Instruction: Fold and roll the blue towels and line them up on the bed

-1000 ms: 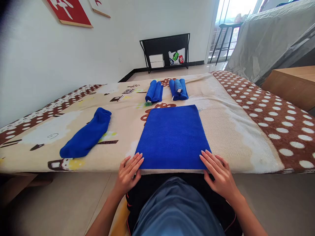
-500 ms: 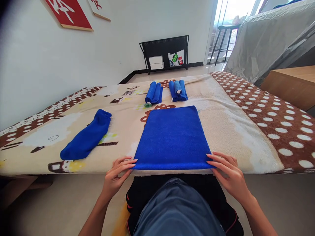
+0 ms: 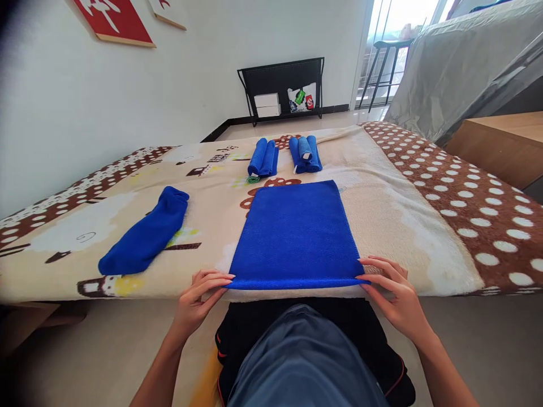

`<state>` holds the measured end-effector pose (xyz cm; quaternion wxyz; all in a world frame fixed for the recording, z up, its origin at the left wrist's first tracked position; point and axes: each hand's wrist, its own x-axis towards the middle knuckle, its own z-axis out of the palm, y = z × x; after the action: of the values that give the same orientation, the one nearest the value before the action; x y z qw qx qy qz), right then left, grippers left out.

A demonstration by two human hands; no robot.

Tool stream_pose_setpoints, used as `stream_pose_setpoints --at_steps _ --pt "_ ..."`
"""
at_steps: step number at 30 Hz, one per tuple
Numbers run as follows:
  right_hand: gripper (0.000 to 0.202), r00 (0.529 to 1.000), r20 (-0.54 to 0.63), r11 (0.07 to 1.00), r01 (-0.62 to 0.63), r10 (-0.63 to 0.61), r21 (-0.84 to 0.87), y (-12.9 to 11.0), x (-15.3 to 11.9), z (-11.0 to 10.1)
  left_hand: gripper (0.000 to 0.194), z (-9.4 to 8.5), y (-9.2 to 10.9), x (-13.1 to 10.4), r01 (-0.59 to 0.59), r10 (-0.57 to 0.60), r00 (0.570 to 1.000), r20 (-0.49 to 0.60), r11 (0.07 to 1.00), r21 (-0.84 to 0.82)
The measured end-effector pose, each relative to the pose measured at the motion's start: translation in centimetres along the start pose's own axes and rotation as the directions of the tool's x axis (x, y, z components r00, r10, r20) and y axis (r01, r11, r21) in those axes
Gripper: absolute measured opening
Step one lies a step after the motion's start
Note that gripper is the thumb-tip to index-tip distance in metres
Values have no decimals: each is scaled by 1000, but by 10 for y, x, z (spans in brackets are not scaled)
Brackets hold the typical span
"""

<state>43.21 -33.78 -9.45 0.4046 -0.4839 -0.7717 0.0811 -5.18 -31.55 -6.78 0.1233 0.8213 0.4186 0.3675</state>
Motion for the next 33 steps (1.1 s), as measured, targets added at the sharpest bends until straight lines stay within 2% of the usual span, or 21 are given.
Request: stream_pose_setpoints --at_steps 4,7,11,16,18,20,23,26,28,33 --pt "13 999 6 999 -37 37 35 -3 5 -2 17 -6 5 11 67 -68 995 66 998 17" --pt "11 994 -51 994 -97 99 44 -5 10 4 13 -5 12 23 156 -161 980 115 986 53" --pt "19 966 -180 979 -197 185 -48 -11 15 18 14 5 19 31 267 -273 961 35 957 112" --pt "23 951 -264 948 -225 163 -223 -13 18 30 9 22 22 31 356 -345 934 -98 924 141" --pt "21 943 -298 941 -230 151 -250 -14 17 33 8 28 23 31 323 -296 940 -167 932 166" --pt "21 917 -377 933 -240 128 -266 -14 15 37 11 33 23 31 250 -195 948 -251 946 207" --pt "28 868 -495 907 -176 -40 -382 -15 8 45 16 40 24 30 156 -55 953 -299 933 325" --pt "30 893 -393 873 -2 -218 -488 -14 0 50 23 43 25 26 98 18 966 -260 898 428" --pt "37 920 -318 886 60 -227 -459 -13 -4 50 25 43 26 22 76 48 966 -255 888 454" --pt "26 917 -368 925 5 -157 -381 -13 -7 46 15 41 28 20 69 54 967 -248 883 464"
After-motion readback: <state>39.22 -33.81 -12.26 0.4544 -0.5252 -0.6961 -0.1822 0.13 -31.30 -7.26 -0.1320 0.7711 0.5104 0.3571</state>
